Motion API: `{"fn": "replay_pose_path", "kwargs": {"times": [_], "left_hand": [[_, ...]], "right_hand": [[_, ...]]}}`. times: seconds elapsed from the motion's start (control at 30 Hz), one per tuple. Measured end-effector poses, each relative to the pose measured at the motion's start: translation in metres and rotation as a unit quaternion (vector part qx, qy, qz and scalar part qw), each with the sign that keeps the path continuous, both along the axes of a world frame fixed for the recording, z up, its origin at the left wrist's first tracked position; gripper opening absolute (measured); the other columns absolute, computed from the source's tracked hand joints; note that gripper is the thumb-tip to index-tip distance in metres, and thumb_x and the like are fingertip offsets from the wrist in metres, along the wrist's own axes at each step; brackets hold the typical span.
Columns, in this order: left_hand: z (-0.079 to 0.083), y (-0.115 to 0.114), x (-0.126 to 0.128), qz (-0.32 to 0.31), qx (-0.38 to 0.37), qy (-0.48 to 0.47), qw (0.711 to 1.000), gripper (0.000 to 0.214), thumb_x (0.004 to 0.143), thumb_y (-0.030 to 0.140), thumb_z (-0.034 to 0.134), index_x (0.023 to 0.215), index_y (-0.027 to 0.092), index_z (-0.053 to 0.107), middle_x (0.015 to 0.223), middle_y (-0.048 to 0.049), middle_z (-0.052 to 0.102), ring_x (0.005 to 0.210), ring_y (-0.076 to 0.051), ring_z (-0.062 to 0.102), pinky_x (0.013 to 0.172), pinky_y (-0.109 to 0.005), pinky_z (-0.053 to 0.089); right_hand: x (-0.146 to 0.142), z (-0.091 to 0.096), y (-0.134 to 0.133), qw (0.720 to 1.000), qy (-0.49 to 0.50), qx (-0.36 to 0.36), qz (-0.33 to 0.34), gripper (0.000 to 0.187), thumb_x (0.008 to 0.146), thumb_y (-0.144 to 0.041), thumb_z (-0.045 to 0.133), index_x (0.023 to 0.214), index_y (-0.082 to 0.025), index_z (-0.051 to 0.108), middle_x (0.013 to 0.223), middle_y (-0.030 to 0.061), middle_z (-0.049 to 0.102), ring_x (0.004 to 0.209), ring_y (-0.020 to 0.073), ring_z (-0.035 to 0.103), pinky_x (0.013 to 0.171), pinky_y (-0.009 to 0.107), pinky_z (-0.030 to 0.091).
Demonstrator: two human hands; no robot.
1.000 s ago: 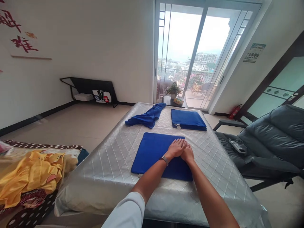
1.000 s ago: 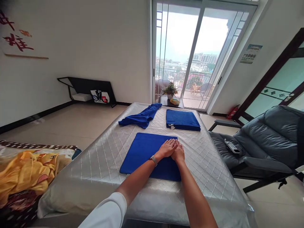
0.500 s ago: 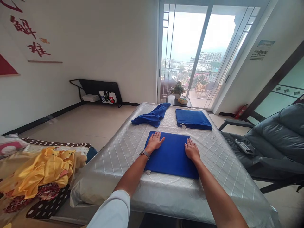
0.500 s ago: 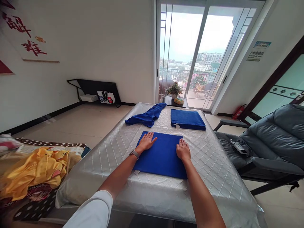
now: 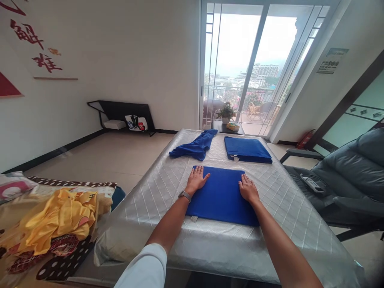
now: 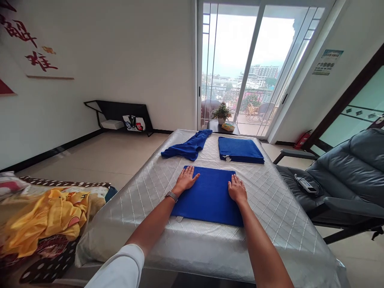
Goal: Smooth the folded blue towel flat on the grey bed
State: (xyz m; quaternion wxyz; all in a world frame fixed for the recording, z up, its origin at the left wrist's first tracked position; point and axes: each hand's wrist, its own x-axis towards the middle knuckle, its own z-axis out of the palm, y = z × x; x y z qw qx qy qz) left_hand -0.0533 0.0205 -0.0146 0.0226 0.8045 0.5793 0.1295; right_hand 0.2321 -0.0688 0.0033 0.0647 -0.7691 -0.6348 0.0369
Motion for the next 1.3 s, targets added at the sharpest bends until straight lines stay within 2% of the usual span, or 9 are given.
{"fn": "replay_pose_path", "kwargs": {"times": [0.33, 0.63, 1.03, 1.3], "left_hand": [[-0.0020, -0.0004, 0.0017, 0.001, 0.009, 0.012, 1.000, 0.085, 0.098, 0.066, 0.010, 0.155, 0.006, 0.030, 0.161, -0.0146, 0.029, 0.150, -0.026, 0.022, 0.124, -0.042, 0.013], [0.0039, -0.0018, 0.0026, -0.002, 0.000, 0.013, 1.000, 0.085, 0.097, 0.068, 0.011, 0.155, 0.009, 0.030, 0.161, -0.0138, 0.030, 0.150, -0.028, 0.023, 0.123, -0.045, 0.014], [0.0000, 0.0023, 0.0033, 0.000, -0.019, 0.026, 1.000, 0.090, 0.095, 0.070, 0.006, 0.155, 0.006, 0.027, 0.162, -0.0141, 0.026, 0.151, -0.027, 0.018, 0.124, -0.045, 0.012], [0.0046, -0.0018, 0.0033, 0.001, -0.010, 0.031, 0.999, 0.088, 0.097, 0.067, 0.007, 0.155, 0.004, 0.028, 0.161, -0.0150, 0.027, 0.150, -0.027, 0.021, 0.123, -0.043, 0.014]], "right_hand": [[0.0005, -0.0021, 0.0004, 1.000, 0.009, 0.013, -0.008, 0.063, 0.101, -0.039, 0.020, 0.156, -0.010, 0.028, 0.164, 0.0067, 0.025, 0.151, 0.0172, 0.020, 0.123, 0.034, 0.010], [0.0014, -0.0024, 0.0012, 1.000, 0.013, 0.012, -0.011, 0.062, 0.101, -0.039, 0.021, 0.157, -0.012, 0.028, 0.163, 0.0064, 0.026, 0.150, 0.0164, 0.021, 0.123, 0.034, 0.010], [0.0030, -0.0028, -0.0001, 0.999, 0.026, 0.020, -0.008, 0.062, 0.102, -0.040, 0.023, 0.156, -0.013, 0.030, 0.163, 0.0072, 0.028, 0.150, 0.0186, 0.024, 0.123, 0.036, 0.013], [0.0042, -0.0037, 0.0006, 0.999, 0.022, 0.027, -0.008, 0.060, 0.101, -0.039, 0.024, 0.156, -0.015, 0.032, 0.162, 0.0068, 0.030, 0.149, 0.0196, 0.026, 0.123, 0.038, 0.016]]}}
